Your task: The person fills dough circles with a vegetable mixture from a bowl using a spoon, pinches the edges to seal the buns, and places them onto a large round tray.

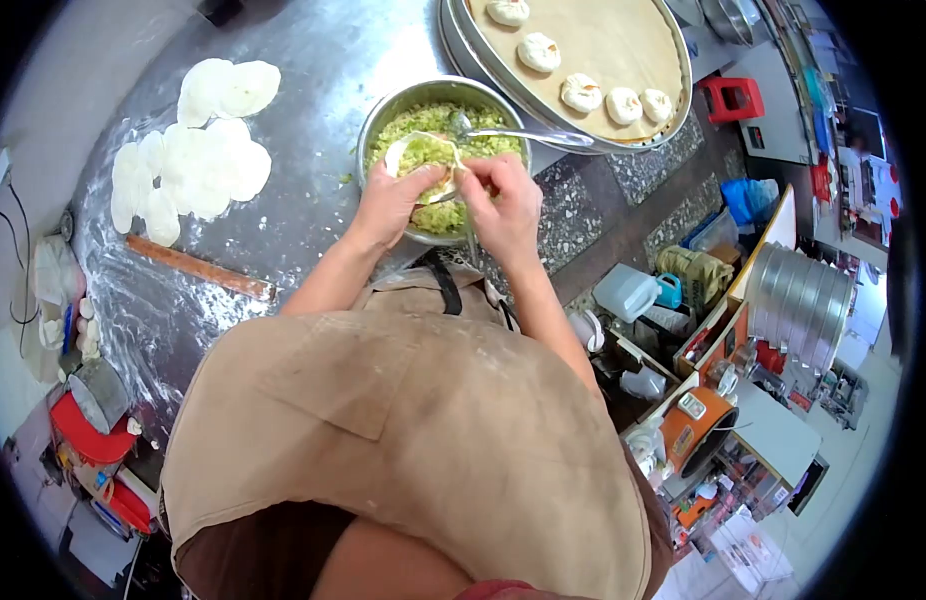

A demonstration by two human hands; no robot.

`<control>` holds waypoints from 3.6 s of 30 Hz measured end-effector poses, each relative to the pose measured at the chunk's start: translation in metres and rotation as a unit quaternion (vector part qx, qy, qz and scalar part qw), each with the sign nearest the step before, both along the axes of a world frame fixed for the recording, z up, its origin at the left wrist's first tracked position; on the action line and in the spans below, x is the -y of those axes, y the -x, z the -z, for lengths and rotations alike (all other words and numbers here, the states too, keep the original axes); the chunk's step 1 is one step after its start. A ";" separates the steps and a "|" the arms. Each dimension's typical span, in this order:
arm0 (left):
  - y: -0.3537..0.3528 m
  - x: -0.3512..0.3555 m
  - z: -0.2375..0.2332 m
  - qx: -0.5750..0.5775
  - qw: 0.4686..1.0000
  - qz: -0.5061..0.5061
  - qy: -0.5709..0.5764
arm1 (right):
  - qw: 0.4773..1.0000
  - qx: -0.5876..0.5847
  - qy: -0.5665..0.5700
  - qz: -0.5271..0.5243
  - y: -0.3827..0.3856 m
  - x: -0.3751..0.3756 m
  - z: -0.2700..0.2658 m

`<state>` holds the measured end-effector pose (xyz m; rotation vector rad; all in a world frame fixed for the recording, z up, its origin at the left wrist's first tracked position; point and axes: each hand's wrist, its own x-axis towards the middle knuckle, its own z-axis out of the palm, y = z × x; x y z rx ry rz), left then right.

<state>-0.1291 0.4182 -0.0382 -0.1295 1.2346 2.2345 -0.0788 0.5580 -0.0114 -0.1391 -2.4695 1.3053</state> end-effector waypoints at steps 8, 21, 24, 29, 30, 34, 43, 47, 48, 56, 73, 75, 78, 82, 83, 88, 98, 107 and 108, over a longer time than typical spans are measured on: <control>0.008 0.004 -0.010 0.021 0.998 0.052 0.007 | 0.999 -0.026 -0.015 -0.019 -0.002 -0.001 -0.006; 0.011 0.001 -0.018 0.023 0.999 0.042 0.000 | 0.996 -0.069 -0.030 -0.047 -0.006 -0.003 -0.015; 0.012 0.002 -0.012 0.010 0.997 0.069 0.030 | 0.991 -0.068 -0.073 -0.088 -0.007 -0.007 -0.008; 0.016 0.005 -0.012 -0.056 0.986 0.109 0.110 | 0.995 -0.051 -0.068 -0.056 -0.003 -0.005 -0.017; 0.019 0.006 -0.019 -0.013 0.988 0.139 0.068 | 0.993 -0.060 -0.079 -0.058 0.000 -0.007 -0.008; 0.020 0.018 -0.022 0.083 0.979 0.161 -0.088 | 0.998 0.038 -0.012 -0.056 -0.012 -0.014 -0.014; 0.012 0.009 -0.016 -0.027 0.978 0.150 0.139 | 0.990 -0.061 -0.086 -0.098 -0.011 -0.005 -0.013; 0.011 0.003 -0.006 -0.041 0.979 0.131 0.150 | 0.994 -0.059 -0.090 -0.026 -0.012 -0.006 -0.001; 0.013 0.003 -0.006 -0.059 0.973 0.149 0.165 | 0.992 -0.056 -0.089 -0.062 -0.016 -0.006 -0.002; 0.015 0.009 -0.007 0.092 0.980 0.177 -0.003 | 0.998 -0.011 -0.041 -0.055 -0.016 -0.009 0.002; -0.002 -0.004 -0.021 0.123 0.985 0.080 -0.094 | 0.999 -0.040 -0.007 0.020 -0.019 0.003 0.000; -0.003 -0.007 -0.028 0.084 0.993 0.078 -0.021 | 0.998 -0.050 -0.038 0.028 -0.012 0.004 -0.009; 0.002 -0.002 -0.020 0.110 0.985 0.090 -0.102 | 0.997 -0.050 -0.044 0.035 -0.007 0.003 -0.007; 0.003 0.003 -0.018 0.083 0.991 0.097 -0.048 | 1.000 -0.009 0.013 0.012 -0.006 -0.003 -0.009; 0.003 0.004 -0.015 0.086 0.990 0.086 -0.064 | 0.999 -0.002 0.038 0.007 -0.006 -0.004 -0.009; 0.002 -0.003 -0.021 0.097 0.994 0.047 0.004 | 0.997 -0.032 -0.063 0.006 -0.004 -0.004 -0.018; 0.005 -0.001 -0.030 0.073 0.995 0.061 0.028 | 0.991 -0.111 -0.073 -0.005 -0.006 -0.003 -0.012; 0.011 0.006 -0.025 -0.010 0.985 0.106 0.136 | 0.978 -0.074 -0.160 -0.115 -0.001 -0.013 -0.017; 0.011 0.006 -0.024 -0.027 0.978 0.124 0.165 | 0.979 -0.091 -0.152 -0.098 -0.001 -0.013 -0.018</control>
